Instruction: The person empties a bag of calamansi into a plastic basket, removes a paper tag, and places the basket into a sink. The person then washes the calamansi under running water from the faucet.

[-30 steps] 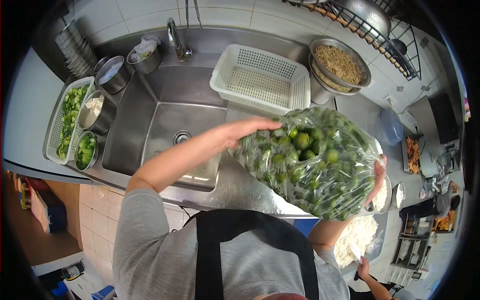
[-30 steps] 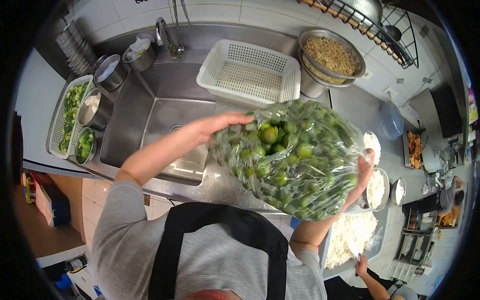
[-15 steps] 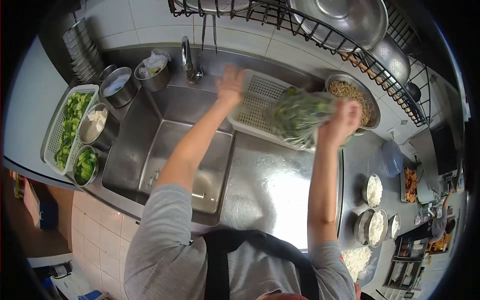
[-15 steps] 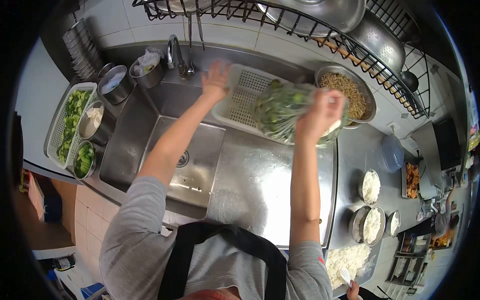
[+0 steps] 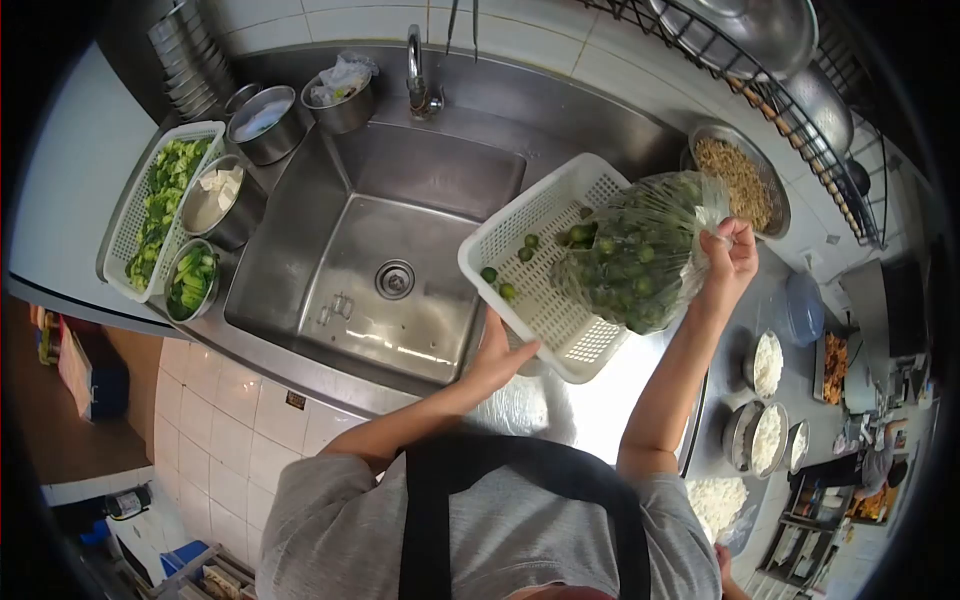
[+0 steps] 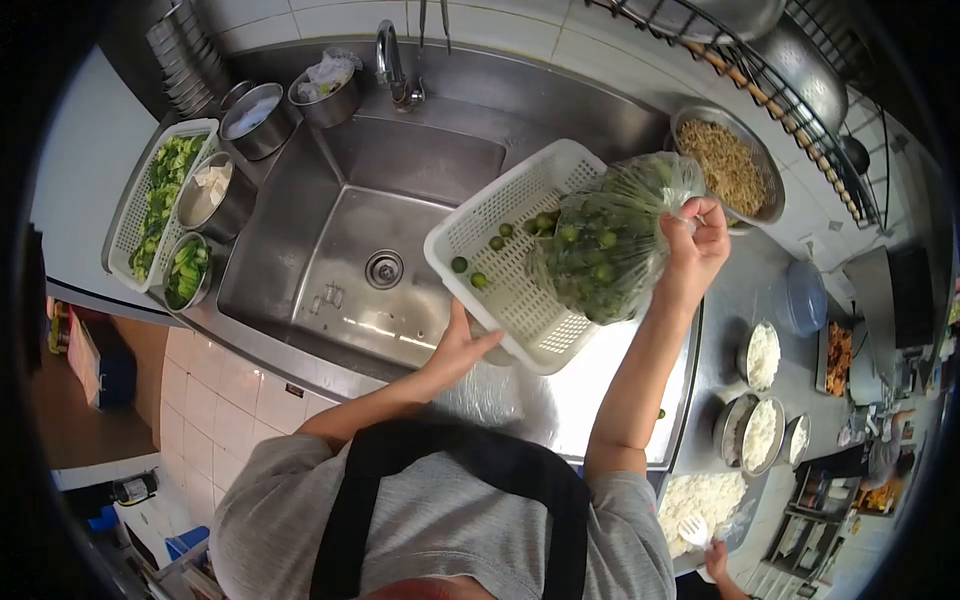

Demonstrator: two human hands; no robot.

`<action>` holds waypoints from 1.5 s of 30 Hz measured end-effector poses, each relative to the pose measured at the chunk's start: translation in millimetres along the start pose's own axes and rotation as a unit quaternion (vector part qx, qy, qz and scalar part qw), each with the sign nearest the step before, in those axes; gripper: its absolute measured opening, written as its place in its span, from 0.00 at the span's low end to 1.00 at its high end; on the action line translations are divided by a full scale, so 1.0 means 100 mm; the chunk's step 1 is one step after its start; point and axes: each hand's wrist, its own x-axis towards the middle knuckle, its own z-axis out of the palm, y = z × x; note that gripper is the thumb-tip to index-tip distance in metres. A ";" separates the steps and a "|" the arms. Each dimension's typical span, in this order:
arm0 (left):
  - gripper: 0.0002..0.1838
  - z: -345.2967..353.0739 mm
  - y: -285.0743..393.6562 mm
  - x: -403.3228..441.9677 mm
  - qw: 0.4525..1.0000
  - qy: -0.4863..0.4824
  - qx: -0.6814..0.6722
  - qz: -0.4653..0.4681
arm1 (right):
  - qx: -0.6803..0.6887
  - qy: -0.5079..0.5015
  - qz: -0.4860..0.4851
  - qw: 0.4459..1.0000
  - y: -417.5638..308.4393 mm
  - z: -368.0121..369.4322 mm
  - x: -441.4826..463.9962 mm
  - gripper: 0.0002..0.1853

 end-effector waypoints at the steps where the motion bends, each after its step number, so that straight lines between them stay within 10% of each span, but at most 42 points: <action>1: 0.35 -0.11 0.07 -0.08 1.000 -0.007 0.001 -0.003 | -0.025 -0.030 0.013 0.999 -0.08 -0.09 -0.03 0.08; 6: 0.15 -0.66 0.80 0.23 0.872 -0.416 0.102 -0.238 | -0.037 -0.066 0.037 0.996 -0.20 -0.39 -0.12 0.07; 10: 0.10 0.06 0.76 0.73 0.931 -0.243 0.186 0.200 | -0.016 -0.081 0.037 0.996 -0.19 -0.40 -0.14 0.06; 22: 0.17 0.49 0.26 1.63 0.930 -0.213 0.229 0.196 | -0.073 -0.228 0.071 0.968 -0.12 -0.50 0.06 0.07; 25: 0.12 0.43 0.18 1.80 0.922 -0.249 0.260 0.141 | -0.415 -0.235 0.073 0.876 -0.38 -0.37 -0.04 0.10; 27: 0.13 0.40 0.12 1.87 0.912 -0.254 0.269 0.177 | -0.567 -0.150 -0.266 0.765 -0.41 -0.21 -0.22 0.11; 29: 0.13 0.37 0.17 1.87 0.914 -0.260 0.277 0.145 | -0.498 -0.188 -0.284 0.798 -0.40 0.04 -0.50 0.13; 33: 0.12 0.34 0.21 1.86 0.912 -0.273 0.275 0.138 | -0.532 -0.430 -0.245 0.687 0.27 0.29 -1.04 0.11; 40: 0.08 0.27 0.14 1.84 0.909 -0.258 0.265 0.192 | -0.737 -0.321 -0.306 0.509 0.65 0.64 -0.62 0.06; 45: 0.08 0.22 0.22 1.74 0.888 -0.191 0.346 0.235 | -0.771 -0.435 -0.186 0.425 0.85 0.69 -0.51 0.05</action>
